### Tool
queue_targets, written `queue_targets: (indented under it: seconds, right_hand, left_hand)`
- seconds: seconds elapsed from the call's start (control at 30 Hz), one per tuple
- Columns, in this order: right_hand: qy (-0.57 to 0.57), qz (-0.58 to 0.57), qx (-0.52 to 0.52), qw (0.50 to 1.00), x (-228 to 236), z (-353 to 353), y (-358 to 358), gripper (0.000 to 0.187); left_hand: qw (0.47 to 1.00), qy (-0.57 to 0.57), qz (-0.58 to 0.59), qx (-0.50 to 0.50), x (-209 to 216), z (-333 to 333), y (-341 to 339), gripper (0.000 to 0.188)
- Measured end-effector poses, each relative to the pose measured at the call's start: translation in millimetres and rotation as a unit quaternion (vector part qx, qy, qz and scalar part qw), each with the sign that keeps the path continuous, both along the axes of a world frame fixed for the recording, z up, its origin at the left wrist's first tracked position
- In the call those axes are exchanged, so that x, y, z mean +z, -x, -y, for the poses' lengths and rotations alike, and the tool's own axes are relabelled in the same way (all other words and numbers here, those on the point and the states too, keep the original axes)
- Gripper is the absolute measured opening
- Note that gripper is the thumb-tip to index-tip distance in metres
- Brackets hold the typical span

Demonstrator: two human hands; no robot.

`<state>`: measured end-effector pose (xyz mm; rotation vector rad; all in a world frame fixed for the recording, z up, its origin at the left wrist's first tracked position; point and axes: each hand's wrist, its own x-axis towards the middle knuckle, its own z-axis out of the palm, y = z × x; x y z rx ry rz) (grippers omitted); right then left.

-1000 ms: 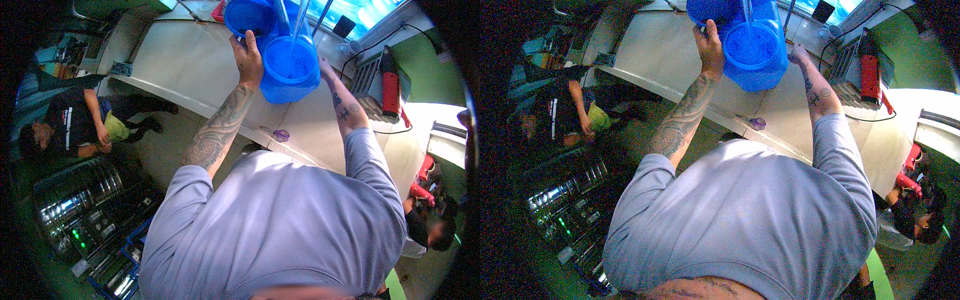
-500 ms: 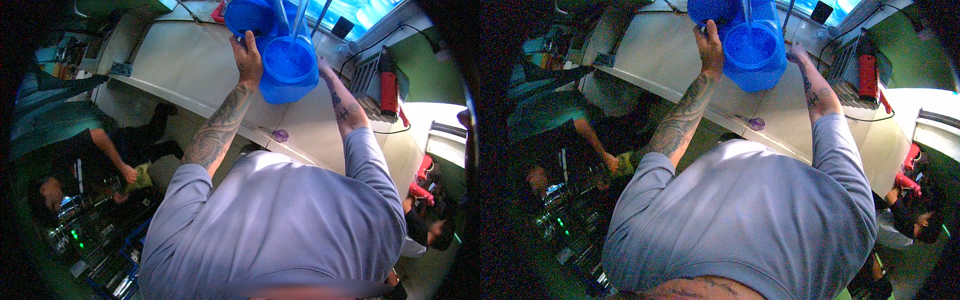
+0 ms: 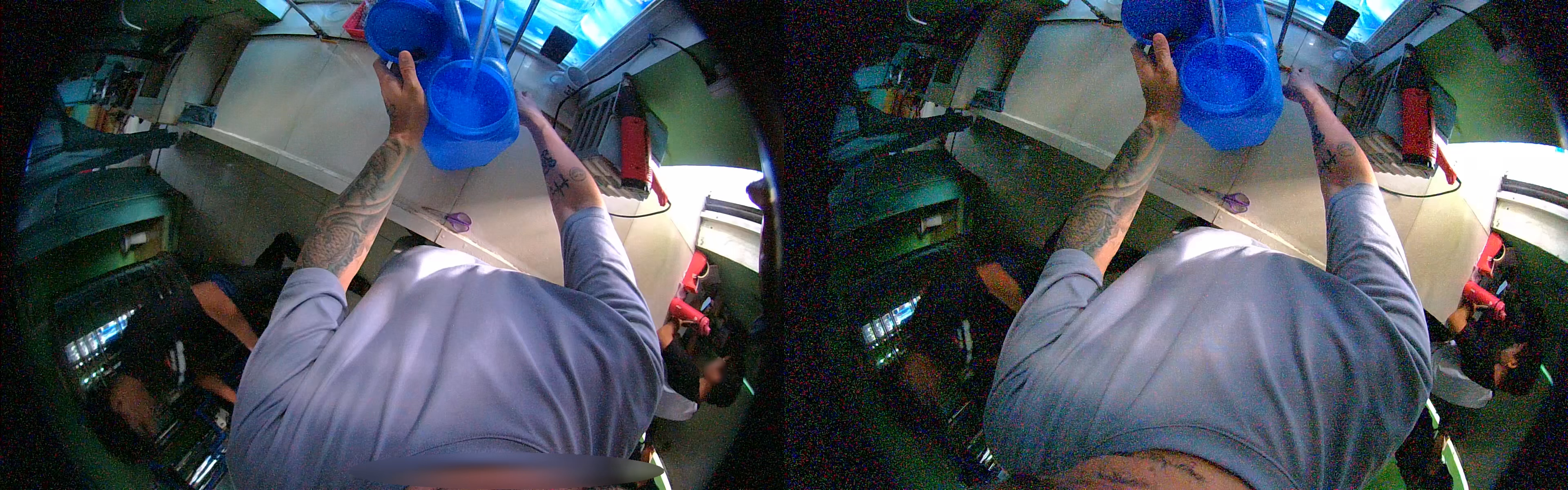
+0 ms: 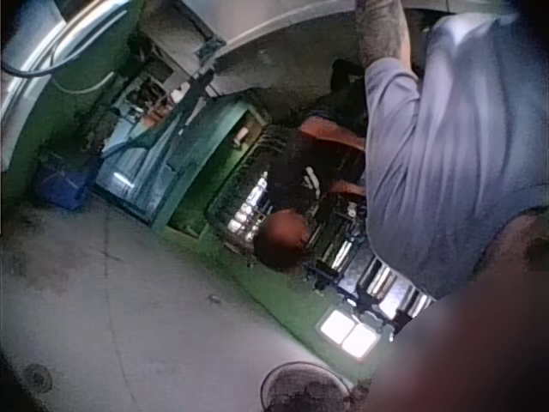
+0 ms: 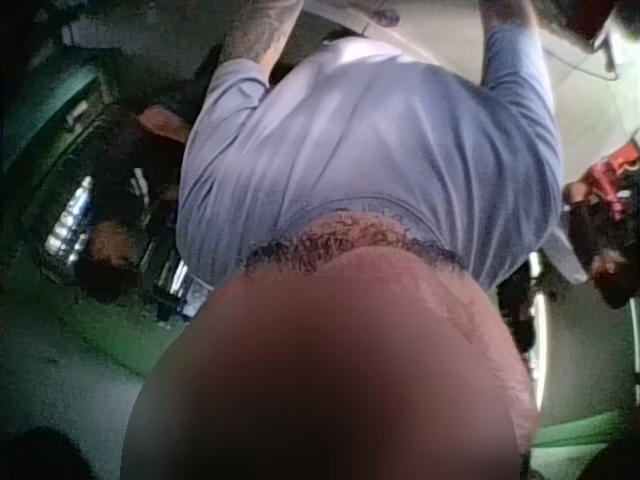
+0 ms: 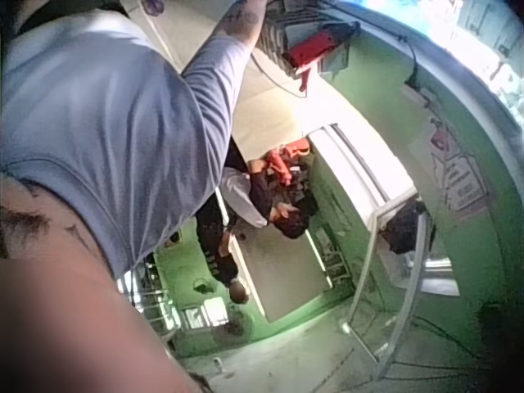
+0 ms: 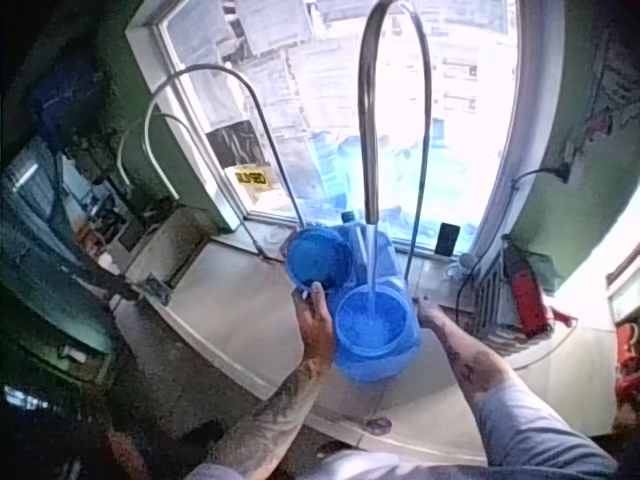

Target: The person wipes a countertop with a cloth, then assembles a blue water dispenser by attaching a green mesh filter and using a red heat gun to secure it. They fill the dispenser with water from a tap and place a lid on top.

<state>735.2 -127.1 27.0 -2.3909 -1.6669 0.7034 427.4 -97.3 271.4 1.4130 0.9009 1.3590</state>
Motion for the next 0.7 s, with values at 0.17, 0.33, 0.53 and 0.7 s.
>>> queue_targets:
  seconds: [0.17, 0.33, 0.53, 0.7]
  right_hand:
    - [-0.01, -0.035, -0.046, 0.998, -11, -3, -4, 0.077]
    - [-0.012, 0.08, 0.102, 0.991, -16, -3, -10, 0.07]
    - [0.029, 0.101, 0.137, 0.985, -23, -5, -14, 0.059]
    - [0.005, 0.05, 0.035, 0.998, -40, -10, -18, 0.066]
  left_hand:
    - [1.0, -0.001, 0.003, -0.001, 0, 1, 0, 0.055]
    - [1.0, 0.02, -0.013, 0.0, -6, -3, 1, 0.053]
    - [1.0, 0.014, -0.016, 0.004, -8, -4, 1, 0.052]
    - [1.0, 0.01, 0.008, -0.009, -6, -1, 0, 0.052]
